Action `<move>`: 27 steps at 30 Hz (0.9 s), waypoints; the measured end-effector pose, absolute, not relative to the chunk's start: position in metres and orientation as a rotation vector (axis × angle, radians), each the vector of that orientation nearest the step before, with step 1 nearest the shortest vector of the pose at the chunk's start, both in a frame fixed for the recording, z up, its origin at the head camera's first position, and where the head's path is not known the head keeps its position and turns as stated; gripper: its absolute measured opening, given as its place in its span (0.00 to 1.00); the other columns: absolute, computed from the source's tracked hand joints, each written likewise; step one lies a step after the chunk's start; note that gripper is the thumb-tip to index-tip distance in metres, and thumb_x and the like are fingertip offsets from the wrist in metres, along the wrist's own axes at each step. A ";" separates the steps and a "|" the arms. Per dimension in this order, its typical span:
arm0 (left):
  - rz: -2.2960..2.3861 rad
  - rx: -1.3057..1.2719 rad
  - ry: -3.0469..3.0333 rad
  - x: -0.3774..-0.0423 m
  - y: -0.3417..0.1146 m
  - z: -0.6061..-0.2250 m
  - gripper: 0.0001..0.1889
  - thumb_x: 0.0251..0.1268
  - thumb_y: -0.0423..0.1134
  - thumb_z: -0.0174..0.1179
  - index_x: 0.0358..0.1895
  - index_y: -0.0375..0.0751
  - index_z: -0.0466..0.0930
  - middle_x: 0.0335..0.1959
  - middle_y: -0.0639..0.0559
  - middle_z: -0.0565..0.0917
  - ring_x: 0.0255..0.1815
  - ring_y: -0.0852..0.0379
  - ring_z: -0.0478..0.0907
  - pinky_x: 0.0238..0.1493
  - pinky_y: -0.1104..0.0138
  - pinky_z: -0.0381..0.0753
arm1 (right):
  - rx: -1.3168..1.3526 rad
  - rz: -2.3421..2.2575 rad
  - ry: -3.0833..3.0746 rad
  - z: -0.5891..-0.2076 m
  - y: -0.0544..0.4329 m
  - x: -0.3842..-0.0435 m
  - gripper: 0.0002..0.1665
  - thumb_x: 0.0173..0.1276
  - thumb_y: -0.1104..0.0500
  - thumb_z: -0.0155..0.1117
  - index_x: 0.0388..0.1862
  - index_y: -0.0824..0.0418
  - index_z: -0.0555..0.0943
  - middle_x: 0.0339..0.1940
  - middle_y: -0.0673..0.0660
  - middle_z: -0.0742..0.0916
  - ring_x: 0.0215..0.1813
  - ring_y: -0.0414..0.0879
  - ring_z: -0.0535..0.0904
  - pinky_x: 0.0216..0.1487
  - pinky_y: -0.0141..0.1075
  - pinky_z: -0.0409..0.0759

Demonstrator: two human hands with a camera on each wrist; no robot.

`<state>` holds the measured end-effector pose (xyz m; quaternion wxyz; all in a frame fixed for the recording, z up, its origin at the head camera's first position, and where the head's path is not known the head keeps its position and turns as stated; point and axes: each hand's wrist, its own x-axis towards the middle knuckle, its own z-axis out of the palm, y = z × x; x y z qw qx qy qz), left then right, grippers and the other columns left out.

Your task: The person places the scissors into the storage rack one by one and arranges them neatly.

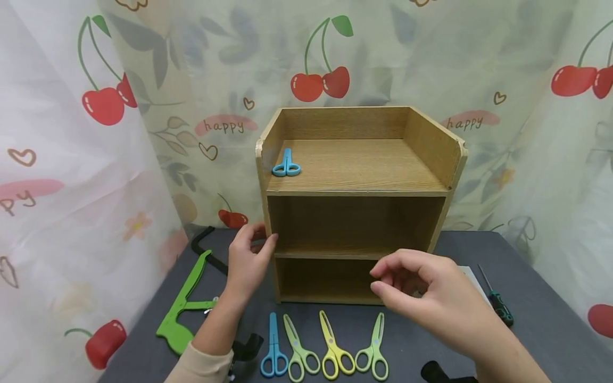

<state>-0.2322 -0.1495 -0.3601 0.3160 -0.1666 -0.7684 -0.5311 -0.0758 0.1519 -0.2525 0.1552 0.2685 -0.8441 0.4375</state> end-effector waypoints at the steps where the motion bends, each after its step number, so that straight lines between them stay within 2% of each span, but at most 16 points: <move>1: -1.398 -0.439 -2.024 -0.232 -0.149 -0.360 0.13 0.67 0.34 0.70 0.52 0.34 0.84 0.46 0.45 0.82 0.49 0.49 0.83 0.47 0.55 0.87 | 0.792 1.250 -2.409 -0.256 0.154 -0.075 0.10 0.67 0.62 0.74 0.41 0.47 0.85 0.31 0.43 0.85 0.31 0.41 0.81 0.32 0.32 0.80; 9: -1.412 -0.444 -2.012 -0.233 -0.151 -0.363 0.14 0.67 0.34 0.70 0.52 0.35 0.84 0.46 0.45 0.82 0.49 0.51 0.83 0.47 0.55 0.87 | 0.818 1.241 -2.448 -0.287 0.175 -0.076 0.12 0.67 0.63 0.74 0.43 0.47 0.85 0.36 0.41 0.87 0.35 0.40 0.82 0.36 0.31 0.81; 19: -1.350 -0.462 -2.002 -0.235 -0.151 -0.365 0.12 0.68 0.33 0.69 0.51 0.33 0.84 0.44 0.44 0.82 0.47 0.51 0.83 0.45 0.55 0.87 | 0.766 1.325 -2.536 -0.319 0.189 -0.089 0.07 0.70 0.60 0.72 0.43 0.49 0.85 0.37 0.43 0.86 0.36 0.40 0.82 0.36 0.33 0.82; 27: -1.309 -0.486 -1.986 -0.235 -0.149 -0.364 0.11 0.67 0.33 0.69 0.49 0.33 0.83 0.43 0.44 0.82 0.46 0.50 0.83 0.43 0.55 0.87 | 0.792 1.496 -2.675 -0.334 0.198 -0.115 0.06 0.70 0.59 0.71 0.42 0.58 0.84 0.34 0.49 0.86 0.35 0.42 0.82 0.36 0.35 0.82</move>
